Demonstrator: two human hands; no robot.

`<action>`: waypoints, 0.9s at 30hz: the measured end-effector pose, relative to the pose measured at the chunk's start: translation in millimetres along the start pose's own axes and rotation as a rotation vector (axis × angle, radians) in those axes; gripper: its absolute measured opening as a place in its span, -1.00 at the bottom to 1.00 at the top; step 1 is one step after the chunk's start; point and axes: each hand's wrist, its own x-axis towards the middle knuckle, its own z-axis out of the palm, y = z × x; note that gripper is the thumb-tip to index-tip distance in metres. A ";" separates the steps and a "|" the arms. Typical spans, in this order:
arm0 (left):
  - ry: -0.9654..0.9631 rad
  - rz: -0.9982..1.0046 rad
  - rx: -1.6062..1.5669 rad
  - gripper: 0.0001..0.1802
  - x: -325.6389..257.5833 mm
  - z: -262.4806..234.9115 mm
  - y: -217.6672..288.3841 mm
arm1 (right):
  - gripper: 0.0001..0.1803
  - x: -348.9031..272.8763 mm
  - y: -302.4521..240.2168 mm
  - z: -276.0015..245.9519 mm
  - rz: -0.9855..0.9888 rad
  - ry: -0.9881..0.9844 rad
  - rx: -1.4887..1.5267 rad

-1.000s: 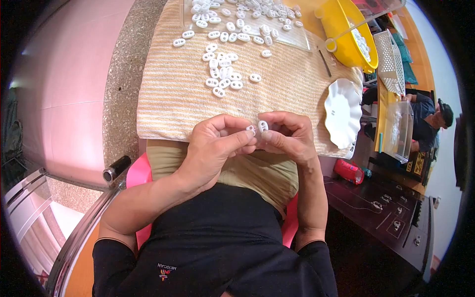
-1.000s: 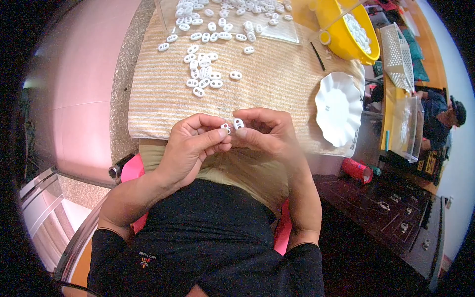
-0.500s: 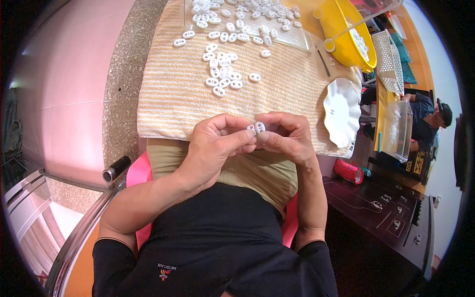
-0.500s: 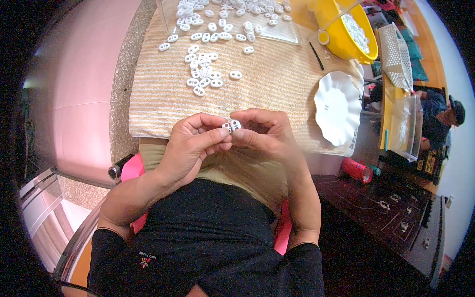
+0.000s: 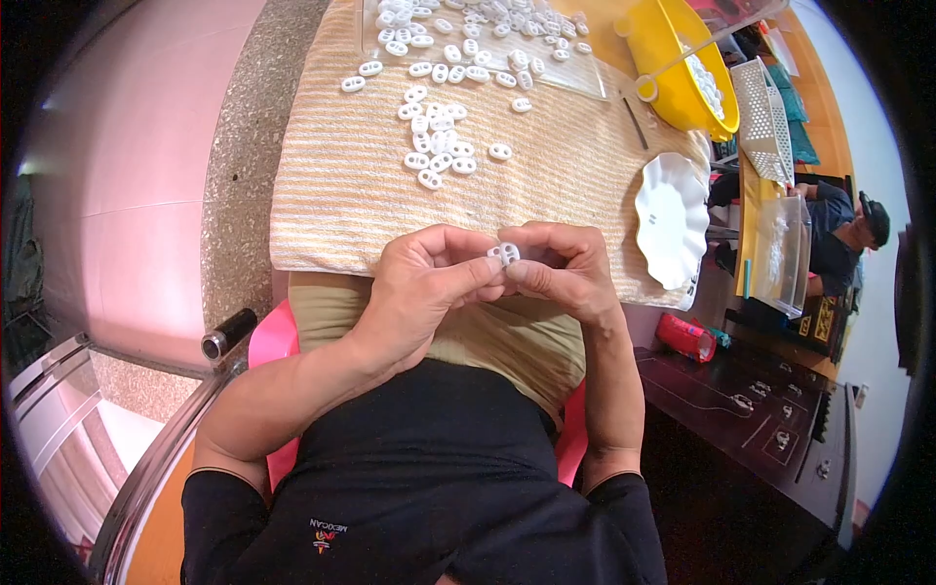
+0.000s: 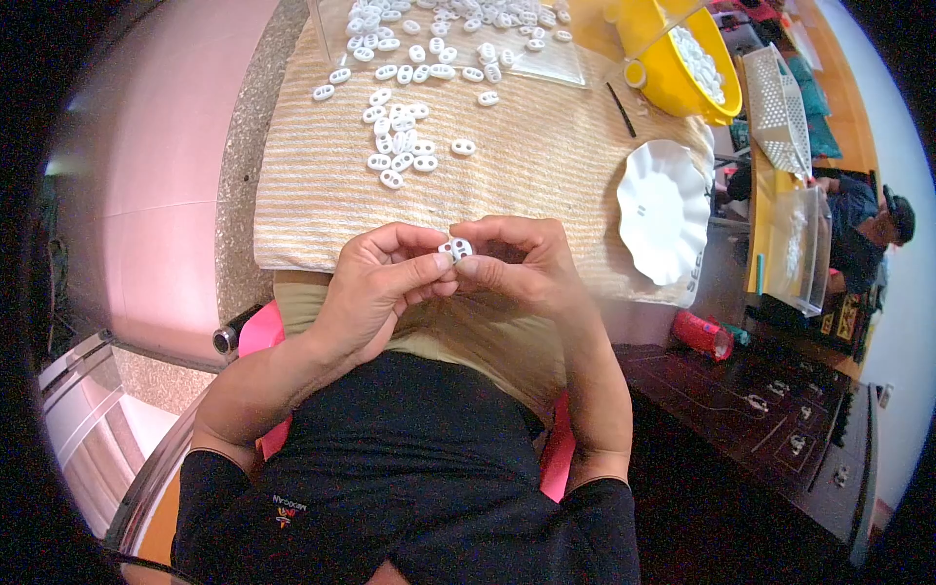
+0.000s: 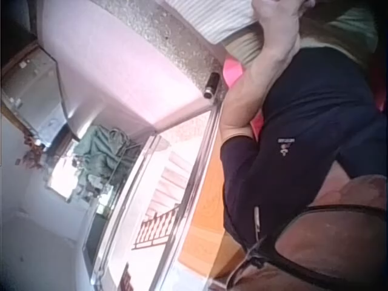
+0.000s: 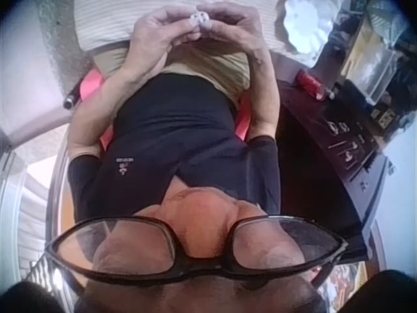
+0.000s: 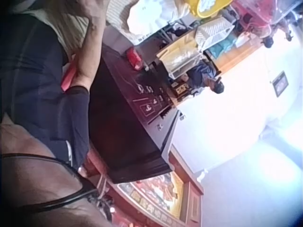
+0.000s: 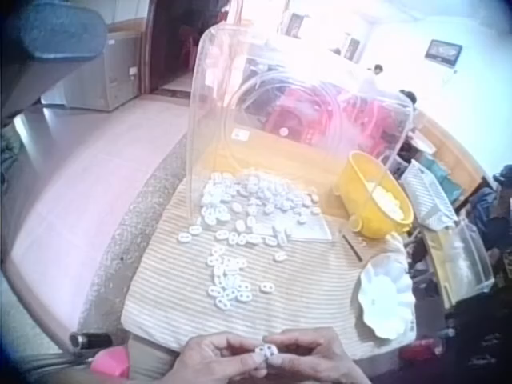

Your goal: Inspecting and sorting small white plastic components at a workbench.

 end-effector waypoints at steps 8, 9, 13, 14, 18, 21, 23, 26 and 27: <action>0.000 -0.025 -0.011 -0.84 -0.9 0.0 1.2 | -0.66 0.2 1.7 -0.4 0.006 -0.025 0.073; 0.000 -0.029 -0.013 -0.84 -1.0 -0.3 1.1 | -0.66 0.1 1.4 -0.2 0.002 -0.025 0.074; 0.009 -0.042 -0.009 -0.84 -1.1 0.3 0.9 | -0.66 1.2 2.5 -1.2 -0.017 -0.047 0.088; 0.018 -0.042 -0.018 -0.85 -1.1 1.8 1.2 | -0.66 1.1 2.8 -1.7 -0.018 -0.046 0.089; 0.012 -0.042 -0.041 -0.85 -2.3 1.1 1.4 | -0.68 1.1 1.5 0.0 -0.025 -0.049 0.058; 0.006 -0.050 -0.038 -0.85 -1.8 2.4 2.2 | -0.68 0.6 2.3 -1.5 -0.026 -0.048 0.069; 0.001 -0.051 -0.041 -0.85 -1.5 2.5 2.5 | -0.68 0.7 2.8 -1.7 -0.025 -0.048 0.081; -0.018 -0.056 -0.057 -0.84 -1.0 1.9 2.8 | -0.69 0.5 1.5 -1.0 -0.021 -0.042 0.089; -0.031 -0.059 -0.070 -0.83 -0.8 1.7 3.0 | -0.70 0.0 1.0 -0.6 -0.026 -0.052 0.111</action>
